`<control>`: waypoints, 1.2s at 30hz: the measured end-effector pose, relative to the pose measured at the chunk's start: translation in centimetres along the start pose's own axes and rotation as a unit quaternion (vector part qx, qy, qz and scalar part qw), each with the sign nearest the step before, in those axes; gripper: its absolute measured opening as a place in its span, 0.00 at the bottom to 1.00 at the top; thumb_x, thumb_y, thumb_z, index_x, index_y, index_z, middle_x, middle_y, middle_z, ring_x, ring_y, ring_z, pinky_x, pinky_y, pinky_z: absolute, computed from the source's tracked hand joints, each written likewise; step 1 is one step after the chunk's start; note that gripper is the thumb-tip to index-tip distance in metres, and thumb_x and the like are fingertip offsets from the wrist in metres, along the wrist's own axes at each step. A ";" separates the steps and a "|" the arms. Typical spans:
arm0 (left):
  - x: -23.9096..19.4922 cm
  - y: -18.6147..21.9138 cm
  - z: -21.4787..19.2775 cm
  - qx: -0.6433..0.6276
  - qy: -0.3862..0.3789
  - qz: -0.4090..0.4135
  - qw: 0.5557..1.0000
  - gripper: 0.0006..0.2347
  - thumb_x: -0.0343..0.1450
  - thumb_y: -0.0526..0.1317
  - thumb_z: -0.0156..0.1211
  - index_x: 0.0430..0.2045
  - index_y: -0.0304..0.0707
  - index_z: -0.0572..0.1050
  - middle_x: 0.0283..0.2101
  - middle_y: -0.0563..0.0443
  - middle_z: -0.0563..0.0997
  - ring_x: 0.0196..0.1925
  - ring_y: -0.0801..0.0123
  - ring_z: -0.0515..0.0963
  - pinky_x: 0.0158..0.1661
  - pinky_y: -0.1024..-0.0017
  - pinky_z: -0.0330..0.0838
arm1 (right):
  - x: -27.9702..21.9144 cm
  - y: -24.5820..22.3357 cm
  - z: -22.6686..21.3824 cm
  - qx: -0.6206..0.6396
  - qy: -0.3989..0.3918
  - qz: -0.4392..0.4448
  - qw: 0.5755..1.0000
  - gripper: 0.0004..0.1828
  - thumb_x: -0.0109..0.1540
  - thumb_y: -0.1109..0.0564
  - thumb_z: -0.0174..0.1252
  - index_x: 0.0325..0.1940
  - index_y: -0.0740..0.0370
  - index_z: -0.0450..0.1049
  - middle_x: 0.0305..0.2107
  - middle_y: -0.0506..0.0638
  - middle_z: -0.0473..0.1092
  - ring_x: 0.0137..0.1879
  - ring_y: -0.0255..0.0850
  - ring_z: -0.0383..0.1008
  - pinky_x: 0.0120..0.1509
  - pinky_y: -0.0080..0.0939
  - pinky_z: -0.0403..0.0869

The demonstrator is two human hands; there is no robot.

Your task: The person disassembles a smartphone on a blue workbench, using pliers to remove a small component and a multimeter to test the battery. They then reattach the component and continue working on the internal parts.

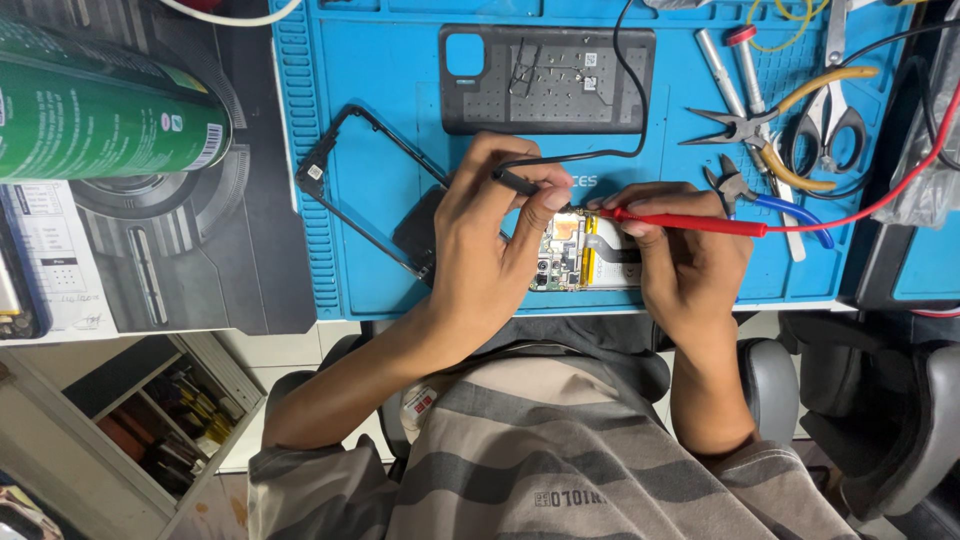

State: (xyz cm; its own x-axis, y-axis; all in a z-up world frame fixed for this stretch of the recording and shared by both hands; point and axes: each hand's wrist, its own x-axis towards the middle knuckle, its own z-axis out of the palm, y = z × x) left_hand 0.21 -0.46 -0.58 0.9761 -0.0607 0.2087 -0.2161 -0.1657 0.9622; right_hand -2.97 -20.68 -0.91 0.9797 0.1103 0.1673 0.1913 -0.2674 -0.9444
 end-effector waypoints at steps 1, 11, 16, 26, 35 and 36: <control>0.0 0.0 0.0 0.003 0.000 0.001 1.000 0.03 0.77 0.32 0.64 0.42 0.34 0.77 0.46 0.48 0.74 0.42 0.66 0.81 0.41 0.72 0.79 | 0.0 0.0 0.0 0.000 0.000 0.000 1.000 0.03 0.74 0.72 0.50 0.51 0.73 0.66 0.44 0.64 0.73 0.52 0.47 0.79 0.61 0.41 0.78; 0.0 -0.1 0.1 0.014 0.002 0.001 1.000 0.03 0.77 0.32 0.64 0.41 0.34 0.77 0.46 0.48 0.74 0.41 0.67 0.82 0.41 0.72 0.78 | -0.1 0.1 0.0 -0.002 0.005 0.008 1.000 0.02 0.74 0.72 0.51 0.51 0.73 0.67 0.44 0.64 0.73 0.52 0.47 0.79 0.60 0.40 0.78; -0.1 -0.1 0.1 0.018 0.004 0.002 1.000 0.03 0.76 0.32 0.64 0.41 0.34 0.78 0.46 0.48 0.74 0.41 0.66 0.81 0.41 0.72 0.78 | 0.0 0.1 0.0 -0.001 0.003 0.005 1.000 0.02 0.74 0.72 0.51 0.51 0.73 0.67 0.44 0.64 0.73 0.51 0.47 0.80 0.60 0.40 0.78; -0.1 -0.1 0.2 0.009 0.007 0.004 1.000 0.03 0.77 0.32 0.64 0.41 0.34 0.77 0.46 0.49 0.75 0.41 0.66 0.82 0.41 0.73 0.78 | 0.0 0.2 0.0 -0.021 0.009 0.000 1.000 0.02 0.73 0.72 0.51 0.50 0.73 0.67 0.46 0.64 0.74 0.50 0.46 0.79 0.58 0.39 0.78; -0.1 -0.2 0.2 0.015 0.009 0.006 1.000 0.03 0.77 0.32 0.64 0.41 0.34 0.77 0.46 0.48 0.75 0.41 0.66 0.81 0.40 0.72 0.77 | 0.0 0.2 0.0 -0.007 0.007 -0.001 1.000 0.03 0.73 0.72 0.52 0.51 0.73 0.67 0.45 0.64 0.74 0.52 0.46 0.80 0.60 0.40 0.79; -0.1 -0.2 0.2 0.016 0.009 0.005 1.000 0.03 0.77 0.32 0.65 0.41 0.34 0.77 0.46 0.48 0.75 0.40 0.66 0.82 0.40 0.72 0.77 | 0.0 0.2 0.0 -0.009 0.007 0.001 1.000 0.03 0.73 0.72 0.52 0.51 0.73 0.67 0.46 0.64 0.74 0.52 0.46 0.80 0.59 0.40 0.78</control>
State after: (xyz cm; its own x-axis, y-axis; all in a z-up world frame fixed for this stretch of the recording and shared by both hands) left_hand 0.11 -0.60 -0.78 0.9739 -0.0452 0.2223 -0.2269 -0.1964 0.9539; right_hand -2.94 -20.72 -1.09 0.9807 0.0962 0.1700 0.1907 -0.2843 -0.9396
